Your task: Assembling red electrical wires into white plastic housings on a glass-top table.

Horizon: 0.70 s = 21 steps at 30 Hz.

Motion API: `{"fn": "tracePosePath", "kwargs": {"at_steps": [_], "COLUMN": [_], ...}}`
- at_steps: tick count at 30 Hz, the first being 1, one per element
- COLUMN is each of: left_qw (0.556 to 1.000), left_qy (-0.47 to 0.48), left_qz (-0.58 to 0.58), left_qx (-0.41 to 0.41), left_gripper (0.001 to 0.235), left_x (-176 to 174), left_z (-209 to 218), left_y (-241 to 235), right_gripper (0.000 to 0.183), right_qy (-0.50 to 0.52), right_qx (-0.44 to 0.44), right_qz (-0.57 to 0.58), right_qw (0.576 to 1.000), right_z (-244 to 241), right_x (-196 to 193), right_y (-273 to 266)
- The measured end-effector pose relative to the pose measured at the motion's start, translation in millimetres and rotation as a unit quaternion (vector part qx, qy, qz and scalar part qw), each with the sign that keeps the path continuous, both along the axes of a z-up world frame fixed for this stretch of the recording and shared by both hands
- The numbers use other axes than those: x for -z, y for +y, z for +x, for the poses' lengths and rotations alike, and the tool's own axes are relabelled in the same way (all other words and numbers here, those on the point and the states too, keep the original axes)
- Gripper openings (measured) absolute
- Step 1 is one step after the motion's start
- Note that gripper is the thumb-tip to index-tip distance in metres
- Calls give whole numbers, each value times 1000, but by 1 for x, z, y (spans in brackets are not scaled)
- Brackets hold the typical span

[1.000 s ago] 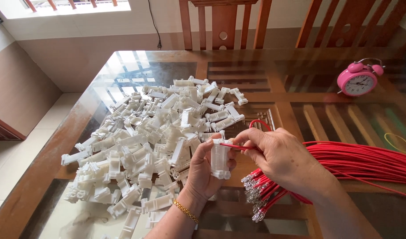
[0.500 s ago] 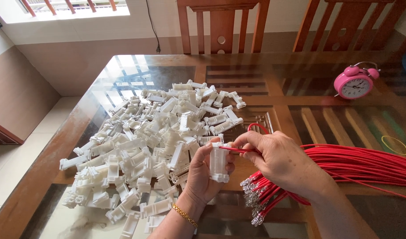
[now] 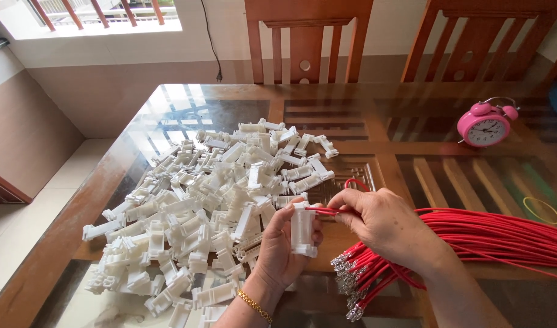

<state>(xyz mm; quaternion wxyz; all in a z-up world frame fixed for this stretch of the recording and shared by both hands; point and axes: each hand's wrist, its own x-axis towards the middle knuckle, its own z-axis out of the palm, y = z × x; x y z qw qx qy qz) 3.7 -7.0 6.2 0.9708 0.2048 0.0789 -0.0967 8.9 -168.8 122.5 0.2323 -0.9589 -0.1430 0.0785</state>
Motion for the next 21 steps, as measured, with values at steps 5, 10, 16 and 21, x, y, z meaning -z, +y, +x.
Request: {"fn": "tracePosePath", "kwargs": {"at_steps": [5, 10, 16, 21], "left_qw": [1000, 998, 996, 993], "left_qy": [-9, -21, 52, 94], "left_qz": [9, 36, 57, 64], "left_qx": [20, 51, 34, 32], "left_gripper": [35, 52, 43, 37], "left_x": [-6, -15, -10, -9], "left_z": [-4, -7, -2, -1], "left_y": [1, -2, -3, -2], "right_gripper": [15, 15, 18, 12], "right_qy": [-43, -66, -103, 8], "right_qx": [-16, 24, 54, 49], "right_qz": [39, 40, -5, 68], "right_qw": [998, 997, 993, 996], "right_z": [11, 34, 96, 133], "right_x": [9, -3, -12, 22], "right_y": [-8, -24, -46, -50]}}
